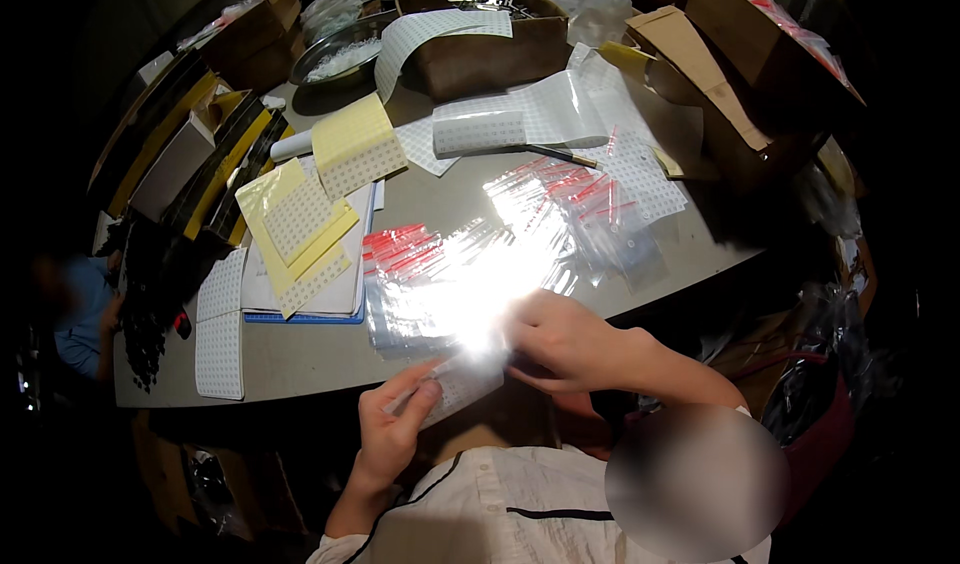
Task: The person places small items into clear plastic bags, seals them, and stacks them on the table. They also handle yellow sticky notes and sheets of small round stickers, peeling and placing stickers onto the notes. The workspace is cluttered with boxes, plastic bags, and stationery.
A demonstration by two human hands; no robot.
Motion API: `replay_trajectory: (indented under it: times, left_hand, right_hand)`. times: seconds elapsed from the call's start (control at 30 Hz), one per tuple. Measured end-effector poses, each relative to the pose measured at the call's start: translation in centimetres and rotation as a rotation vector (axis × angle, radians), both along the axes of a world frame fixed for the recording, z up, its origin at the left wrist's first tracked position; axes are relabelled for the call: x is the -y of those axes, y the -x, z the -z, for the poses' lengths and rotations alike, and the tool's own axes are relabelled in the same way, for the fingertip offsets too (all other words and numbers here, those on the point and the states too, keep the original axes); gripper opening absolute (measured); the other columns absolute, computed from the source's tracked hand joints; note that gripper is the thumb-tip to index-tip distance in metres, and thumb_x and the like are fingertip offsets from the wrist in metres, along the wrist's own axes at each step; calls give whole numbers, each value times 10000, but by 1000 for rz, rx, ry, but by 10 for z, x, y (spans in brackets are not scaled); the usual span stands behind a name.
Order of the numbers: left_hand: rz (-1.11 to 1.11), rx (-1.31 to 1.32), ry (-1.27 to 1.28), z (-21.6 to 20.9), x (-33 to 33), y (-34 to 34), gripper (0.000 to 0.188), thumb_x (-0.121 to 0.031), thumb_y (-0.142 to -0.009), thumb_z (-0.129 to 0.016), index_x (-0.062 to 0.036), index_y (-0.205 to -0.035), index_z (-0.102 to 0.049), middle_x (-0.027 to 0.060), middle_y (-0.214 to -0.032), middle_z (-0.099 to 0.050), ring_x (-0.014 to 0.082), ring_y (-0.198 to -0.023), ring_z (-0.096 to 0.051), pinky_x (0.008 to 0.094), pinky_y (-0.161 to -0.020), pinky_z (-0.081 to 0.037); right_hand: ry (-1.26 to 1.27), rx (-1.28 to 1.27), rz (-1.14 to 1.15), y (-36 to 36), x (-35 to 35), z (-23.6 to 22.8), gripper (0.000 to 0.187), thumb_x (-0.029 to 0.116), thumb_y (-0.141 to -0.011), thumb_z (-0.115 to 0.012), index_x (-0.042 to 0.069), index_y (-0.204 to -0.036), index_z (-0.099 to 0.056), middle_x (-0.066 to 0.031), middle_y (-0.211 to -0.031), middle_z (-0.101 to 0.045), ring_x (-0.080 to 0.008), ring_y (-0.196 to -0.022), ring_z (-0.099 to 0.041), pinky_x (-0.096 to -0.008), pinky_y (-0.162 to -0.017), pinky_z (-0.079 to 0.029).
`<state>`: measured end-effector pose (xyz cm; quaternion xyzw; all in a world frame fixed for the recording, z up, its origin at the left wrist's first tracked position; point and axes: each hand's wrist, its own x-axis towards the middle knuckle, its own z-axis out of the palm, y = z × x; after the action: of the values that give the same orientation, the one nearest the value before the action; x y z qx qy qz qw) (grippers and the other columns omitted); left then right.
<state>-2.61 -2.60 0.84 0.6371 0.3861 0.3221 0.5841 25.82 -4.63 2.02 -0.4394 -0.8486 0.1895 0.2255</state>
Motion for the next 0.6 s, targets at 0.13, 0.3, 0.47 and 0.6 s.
replay_trajectory:
  times: [0.13, 0.3, 0.47, 0.6]
  left_hand:
    - [0, -24, -63, 3, 2, -2, 273, -60, -1016, -661, 50, -1255, -732, 45, -1002, -755, 83, -907, -624, 231, -834, -497]
    - [10, -54, -109, 1, -2, -6, 263, -40, -1005, -665, 47, -1242, -739, 46, -964, -761, 80, -881, -635, 232, -806, -507]
    - [5, -89, -192, 0, -3, -9, 257, -49, -987, -682, 2, -1228, -757, 181, -965, -797, 166, -887, -761, 292, -812, -568]
    - [55, -94, -328, -4, -2, -12, 281, -17, -968, -675, 1, -1239, -748, 190, -1035, -785, 231, -925, -774, 314, -826, -582]
  right_hand:
    - [-1, -53, 1, -1, -1, 3, 207, 57, -918, -741, 28, -1110, -671, -125, -1093, -701, -349, -1070, -674, -443, -979, -551]
    - [104, -207, 18, -5, -4, -2, 156, 74, -938, -731, 37, -1085, -694, -125, -1041, -710, -348, -1045, -684, -435, -917, -554]
    - [116, -196, 128, -12, -8, 0, 137, 85, -959, -719, 28, -1082, -699, -121, -1038, -717, -326, -1044, -691, -416, -893, -553]
    - [-148, -159, 257, -22, -25, 2, 133, 65, -949, -730, 24, -1071, -697, -119, -1034, -731, -316, -1019, -697, -404, -873, -556]
